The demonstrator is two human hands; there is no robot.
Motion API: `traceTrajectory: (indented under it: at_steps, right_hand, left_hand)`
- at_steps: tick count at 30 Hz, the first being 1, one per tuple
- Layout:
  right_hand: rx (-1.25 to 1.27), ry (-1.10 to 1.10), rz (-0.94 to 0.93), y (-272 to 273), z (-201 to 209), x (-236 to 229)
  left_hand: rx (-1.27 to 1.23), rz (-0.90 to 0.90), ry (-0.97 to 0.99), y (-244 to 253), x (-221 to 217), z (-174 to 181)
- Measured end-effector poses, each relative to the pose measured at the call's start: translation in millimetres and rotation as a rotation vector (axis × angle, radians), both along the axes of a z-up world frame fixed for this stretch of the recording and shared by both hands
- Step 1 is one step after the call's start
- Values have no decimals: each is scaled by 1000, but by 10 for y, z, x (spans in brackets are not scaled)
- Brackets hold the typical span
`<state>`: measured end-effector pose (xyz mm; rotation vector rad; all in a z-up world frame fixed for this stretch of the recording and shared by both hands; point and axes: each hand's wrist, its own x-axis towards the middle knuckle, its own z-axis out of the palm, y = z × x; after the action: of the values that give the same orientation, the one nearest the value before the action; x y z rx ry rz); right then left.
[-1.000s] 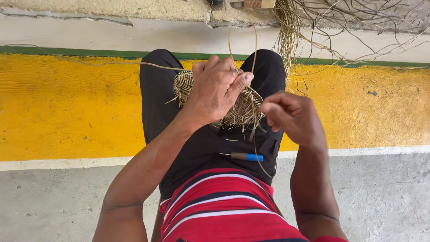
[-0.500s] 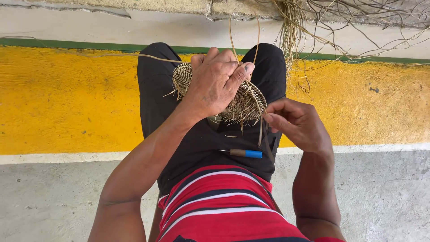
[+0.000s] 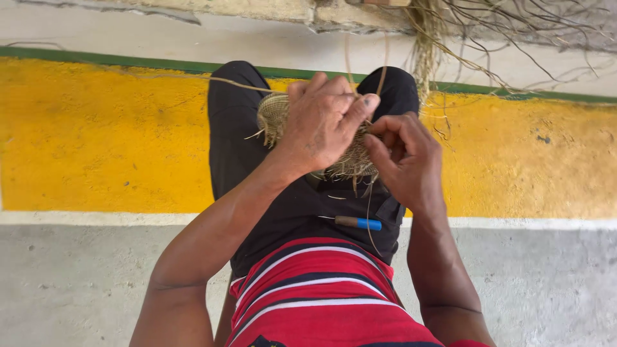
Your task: Weaving a circular base or mat using thin strands of dried plant fiber.
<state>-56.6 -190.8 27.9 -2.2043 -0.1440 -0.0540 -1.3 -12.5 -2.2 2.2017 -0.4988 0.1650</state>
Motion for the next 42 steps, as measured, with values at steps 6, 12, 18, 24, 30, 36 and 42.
traceTrajectory:
  at_steps: [6, 12, 18, 24, 30, 36, 42]
  right_hand:
    - [123, 103, 171, -510, -120, -42]
    - [305, 349, 202, -894, -6, -241]
    - [572, 254, 159, -554, 167, -316]
    - [339, -416, 30, -144, -214, -163]
    - [89, -535, 73, -86, -255, -120]
    - [146, -518, 72, -126, -285, -96]
    - [194, -508, 85, -106, -294, -74]
  left_hand:
    - [62, 47, 1, -106, 0, -51]
    - [20, 36, -27, -90, 36, -53]
    - [85, -166, 161, 122, 86, 147]
    - [12, -326, 70, 351, 49, 112]
    - [-10, -295, -3, 349, 29, 105]
    - [2, -288, -8, 327, 21, 96]
    - [0, -278, 5, 336, 4, 103]
